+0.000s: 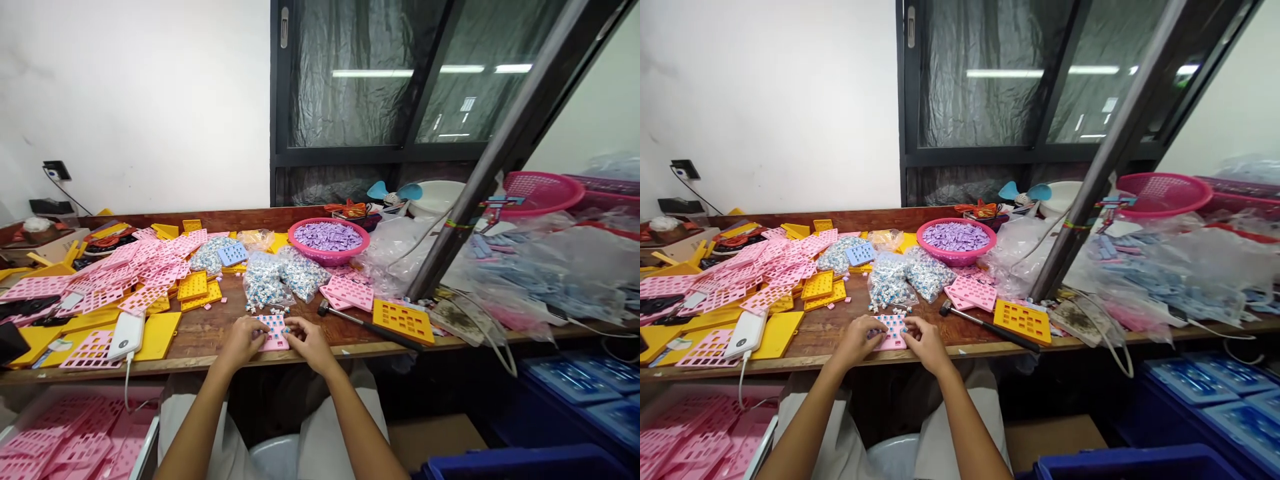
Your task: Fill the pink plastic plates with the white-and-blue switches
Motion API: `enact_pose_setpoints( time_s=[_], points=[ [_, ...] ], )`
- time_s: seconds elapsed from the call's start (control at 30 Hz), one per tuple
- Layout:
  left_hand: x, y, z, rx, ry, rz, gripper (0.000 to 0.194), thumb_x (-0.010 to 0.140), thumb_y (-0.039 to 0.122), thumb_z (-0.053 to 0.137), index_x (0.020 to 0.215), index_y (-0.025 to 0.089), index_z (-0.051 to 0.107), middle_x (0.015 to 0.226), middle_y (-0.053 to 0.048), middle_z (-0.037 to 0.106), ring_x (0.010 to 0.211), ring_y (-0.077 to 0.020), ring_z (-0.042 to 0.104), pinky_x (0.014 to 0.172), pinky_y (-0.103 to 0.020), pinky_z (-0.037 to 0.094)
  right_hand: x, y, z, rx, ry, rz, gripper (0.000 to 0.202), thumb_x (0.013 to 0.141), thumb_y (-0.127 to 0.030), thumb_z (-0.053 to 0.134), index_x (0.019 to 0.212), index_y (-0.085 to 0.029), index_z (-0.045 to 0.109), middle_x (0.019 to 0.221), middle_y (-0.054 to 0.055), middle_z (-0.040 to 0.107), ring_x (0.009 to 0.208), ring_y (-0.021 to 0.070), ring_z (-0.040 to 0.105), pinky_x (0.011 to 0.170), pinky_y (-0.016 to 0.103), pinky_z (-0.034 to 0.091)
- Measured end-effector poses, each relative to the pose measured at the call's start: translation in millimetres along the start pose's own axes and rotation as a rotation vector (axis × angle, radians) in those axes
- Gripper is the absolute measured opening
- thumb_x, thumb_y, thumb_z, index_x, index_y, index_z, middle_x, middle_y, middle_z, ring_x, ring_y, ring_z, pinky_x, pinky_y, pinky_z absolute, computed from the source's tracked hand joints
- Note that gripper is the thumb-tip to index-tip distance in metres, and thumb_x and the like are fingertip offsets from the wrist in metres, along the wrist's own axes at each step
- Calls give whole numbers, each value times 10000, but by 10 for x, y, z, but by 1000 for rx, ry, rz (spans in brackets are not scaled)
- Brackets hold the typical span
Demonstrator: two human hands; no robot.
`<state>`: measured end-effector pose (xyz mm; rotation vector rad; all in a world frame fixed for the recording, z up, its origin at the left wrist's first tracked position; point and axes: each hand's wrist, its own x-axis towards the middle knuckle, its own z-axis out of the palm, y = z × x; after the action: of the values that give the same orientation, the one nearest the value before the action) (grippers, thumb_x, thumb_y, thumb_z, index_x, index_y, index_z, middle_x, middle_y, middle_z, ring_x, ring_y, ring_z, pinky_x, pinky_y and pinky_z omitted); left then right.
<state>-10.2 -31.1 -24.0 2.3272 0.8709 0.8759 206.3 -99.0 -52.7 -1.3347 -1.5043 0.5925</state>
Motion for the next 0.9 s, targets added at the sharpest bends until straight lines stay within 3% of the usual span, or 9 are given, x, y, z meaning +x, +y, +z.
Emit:
enact_pose_setpoints(
  time_s=[0.2, 0.33, 0.53, 0.77, 0.9],
  points=[
    [13, -7, 152, 33, -57, -13, 171, 841, 181, 643, 914, 225, 791, 944, -48, 781, 894, -209, 659, 844, -324, 477, -68, -31, 5, -130, -90, -193, 140, 887, -250, 704, 995, -245, 793, 1020, 63, 728, 986, 232, 648, 913, 375, 490],
    [29, 14, 189, 60, -57, -6, 186, 866, 185, 607, 896, 205, 790, 949, -67, 763, 898, -203, 659, 840, -312, 480, -79, -31, 1, -167, -143, -223, 188, 920, -240, 671, 1068, -269, 783, 1037, 62, 720, 991, 232, 639, 904, 378, 482],
    [42, 37, 154, 162, -81, 8, 189, 884, 156, 598, 918, 204, 778, 940, -58, 766, 892, -199, 659, 844, -310, 469, -74, -43, 6, -203, -94, -216, 95, 911, -284, 701, 934, -262, 791, 957, 47, 732, 947, 231, 626, 876, 373, 468],
    [-34, 145, 105, 388, -102, 26, 217, 945, 210, 560, 991, 218, 772, 974, -116, 728, 1029, -276, 580, 933, -402, 408, -74, -43, 23, -223, -86, -217, 126, 931, -309, 679, 936, -263, 796, 931, 44, 738, 917, 222, 630, 892, 381, 462],
    [2, 172, 90, 452, -139, 49, 222, 951, 216, 551, 971, 223, 772, 978, -103, 718, 997, -263, 580, 895, -380, 415, -76, -42, 34, -211, -70, -228, 145, 939, -325, 666, 922, -256, 793, 933, 56, 754, 923, 236, 633, 874, 389, 471]
  ],
)
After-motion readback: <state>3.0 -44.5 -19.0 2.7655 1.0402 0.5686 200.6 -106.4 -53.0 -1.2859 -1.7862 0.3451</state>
